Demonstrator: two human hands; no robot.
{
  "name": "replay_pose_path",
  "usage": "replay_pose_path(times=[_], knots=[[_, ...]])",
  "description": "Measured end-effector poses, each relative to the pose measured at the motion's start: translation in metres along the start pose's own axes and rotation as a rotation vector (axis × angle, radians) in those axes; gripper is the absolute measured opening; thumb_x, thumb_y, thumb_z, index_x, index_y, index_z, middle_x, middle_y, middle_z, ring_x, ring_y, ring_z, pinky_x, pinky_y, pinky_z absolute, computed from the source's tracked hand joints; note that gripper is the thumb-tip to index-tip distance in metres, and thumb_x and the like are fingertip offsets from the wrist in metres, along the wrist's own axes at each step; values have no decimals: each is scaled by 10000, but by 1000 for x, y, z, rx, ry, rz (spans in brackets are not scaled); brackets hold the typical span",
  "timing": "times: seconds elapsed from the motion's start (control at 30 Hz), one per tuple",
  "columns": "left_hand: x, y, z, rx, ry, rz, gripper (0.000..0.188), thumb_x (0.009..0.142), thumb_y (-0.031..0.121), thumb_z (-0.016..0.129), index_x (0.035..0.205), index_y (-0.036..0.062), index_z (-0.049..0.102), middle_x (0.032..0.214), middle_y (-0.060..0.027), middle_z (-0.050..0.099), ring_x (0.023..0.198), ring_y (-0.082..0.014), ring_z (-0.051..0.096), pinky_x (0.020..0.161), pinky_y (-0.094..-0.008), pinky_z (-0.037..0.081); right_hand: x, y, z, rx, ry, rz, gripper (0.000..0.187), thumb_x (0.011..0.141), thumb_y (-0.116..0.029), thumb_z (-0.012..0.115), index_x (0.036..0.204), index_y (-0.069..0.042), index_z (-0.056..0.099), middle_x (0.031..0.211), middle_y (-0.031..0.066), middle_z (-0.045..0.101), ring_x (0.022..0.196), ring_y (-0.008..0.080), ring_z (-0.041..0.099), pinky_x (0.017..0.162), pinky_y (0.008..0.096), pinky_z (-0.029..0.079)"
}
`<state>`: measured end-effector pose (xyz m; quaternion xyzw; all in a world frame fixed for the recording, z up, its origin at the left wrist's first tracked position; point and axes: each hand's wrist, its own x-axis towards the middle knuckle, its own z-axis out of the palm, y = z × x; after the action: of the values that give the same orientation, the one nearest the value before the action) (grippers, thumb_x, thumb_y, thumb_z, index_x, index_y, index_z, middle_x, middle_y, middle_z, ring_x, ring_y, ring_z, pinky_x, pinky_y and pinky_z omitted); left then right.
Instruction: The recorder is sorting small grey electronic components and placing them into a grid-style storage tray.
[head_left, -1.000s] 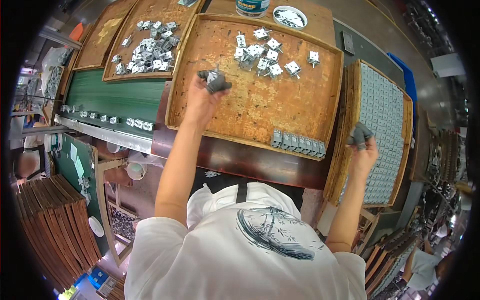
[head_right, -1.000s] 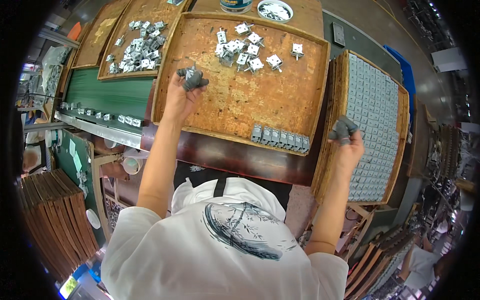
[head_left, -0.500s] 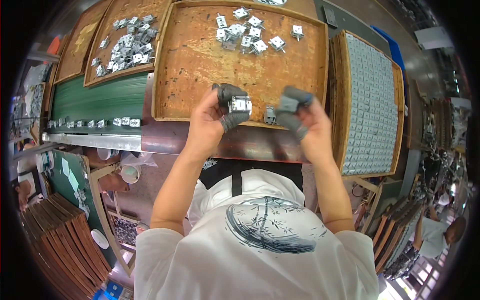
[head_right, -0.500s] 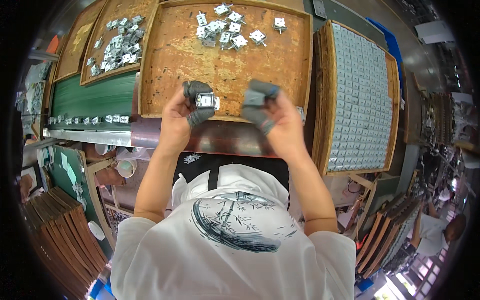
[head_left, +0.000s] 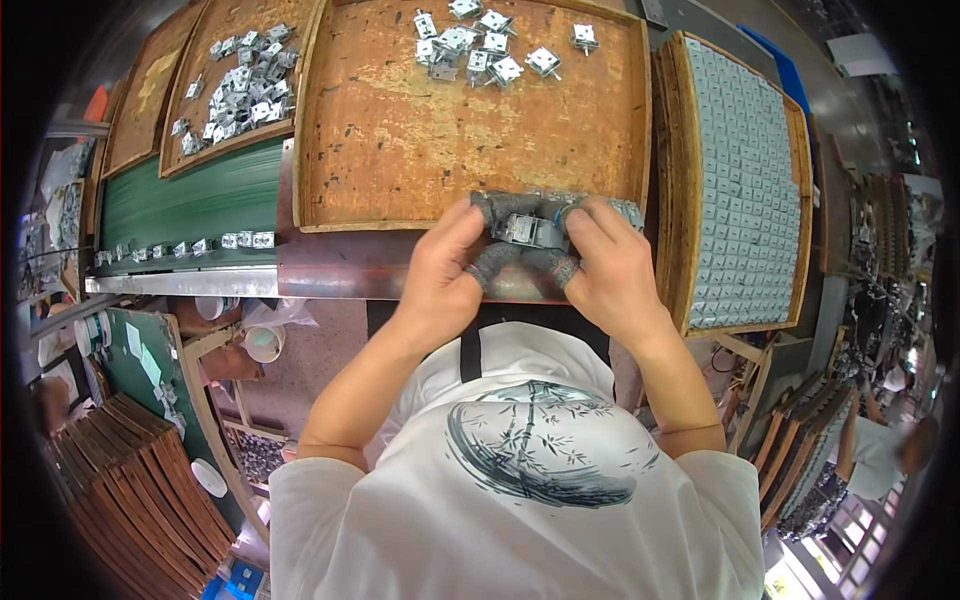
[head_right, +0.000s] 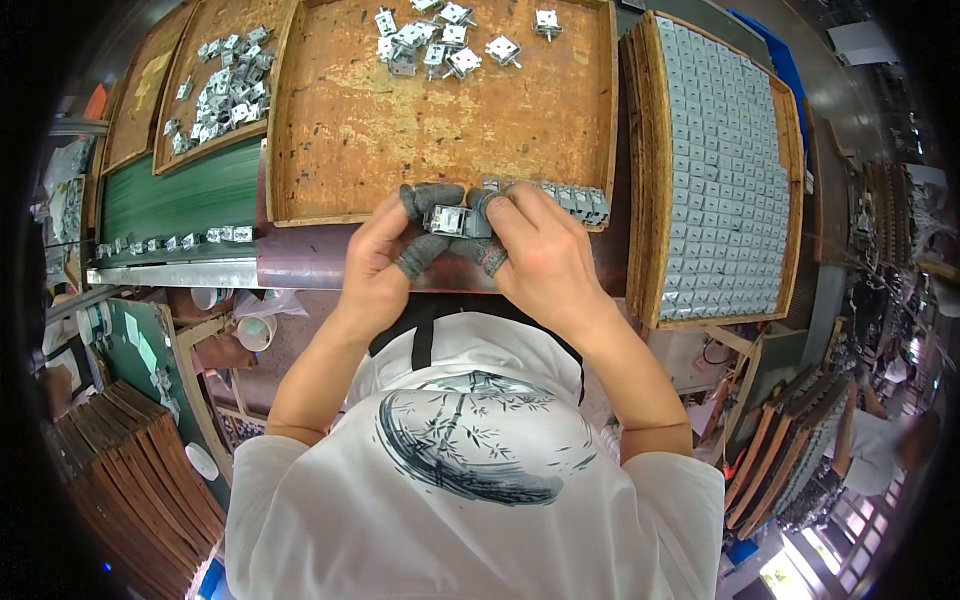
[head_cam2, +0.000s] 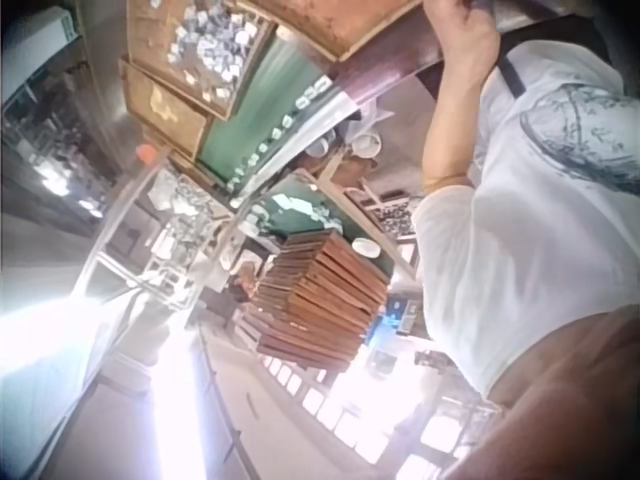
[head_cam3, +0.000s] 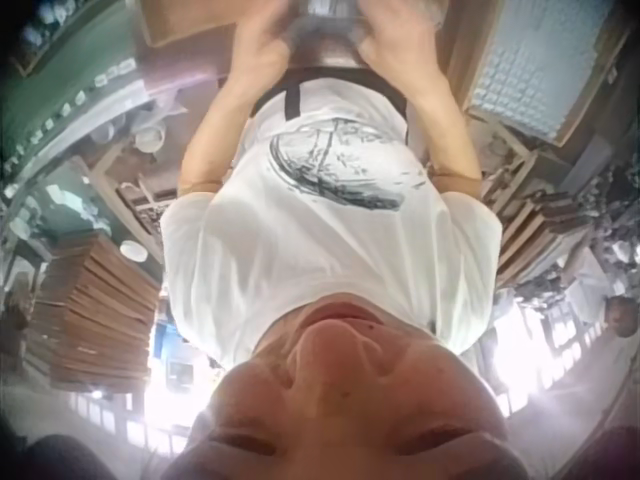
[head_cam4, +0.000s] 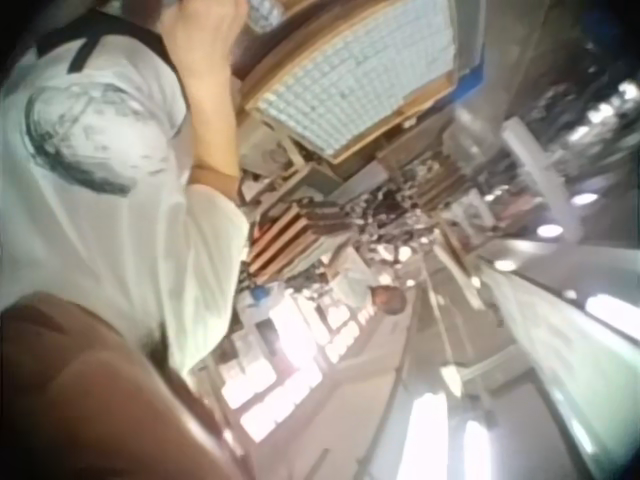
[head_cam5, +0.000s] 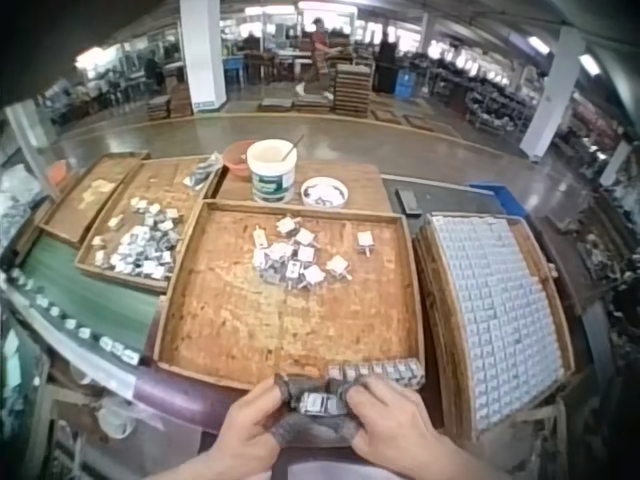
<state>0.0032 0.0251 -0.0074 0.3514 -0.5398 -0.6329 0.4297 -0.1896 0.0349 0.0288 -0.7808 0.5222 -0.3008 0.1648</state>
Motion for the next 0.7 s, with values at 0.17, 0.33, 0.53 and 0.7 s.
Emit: replay_pose_path(times=[0.17, 0.33, 0.53, 0.7], knots=[[3, -14, 12, 172, 68, 8, 457, 864, -132, 556, 1304, -13, 537, 1222, -49, 508, 1134, -150, 538, 929, -271, 461, -8, 19, 30, -103, 124, -43, 217, 672, -9, 710, 839, 4, 571, 805, 142, 552, 728, 350, 582, 610, 430, 477], [3, -9, 19, 473, 47, 17, 619, 755, -128, 599, 1350, -2, 489, 1236, -121, 471, 1087, -220, 536, 875, -287, 457, -14, 24, 41, -81, 142, 37, 203, 693, -37, 722, 834, 2, 582, 800, 141, 561, 728, 347, 588, 618, 428, 490], [13, -40, 21, 785, 230, 307, 684, 598, -86, 607, 1272, -23, 513, 1097, -222, 516, 1033, -427, 504, 873, -464, 449, -16, 10, 41, -117, 130, 43, 206, 700, -55, 723, 840, 9, 588, 792, 148, 565, 696, 339, 605, 596, 410, 503], [16, -32, 9, 722, 70, 358, 641, 638, 1, 750, 1253, -3, 566, 1180, -168, 590, 1045, -335, 593, 882, -379, 489, -12, 14, 14, 100, -33, 203, 291, 765, -190, 762, 877, 12, 585, 828, 163, 593, 745, 374, 613, 610, 404, 496]])
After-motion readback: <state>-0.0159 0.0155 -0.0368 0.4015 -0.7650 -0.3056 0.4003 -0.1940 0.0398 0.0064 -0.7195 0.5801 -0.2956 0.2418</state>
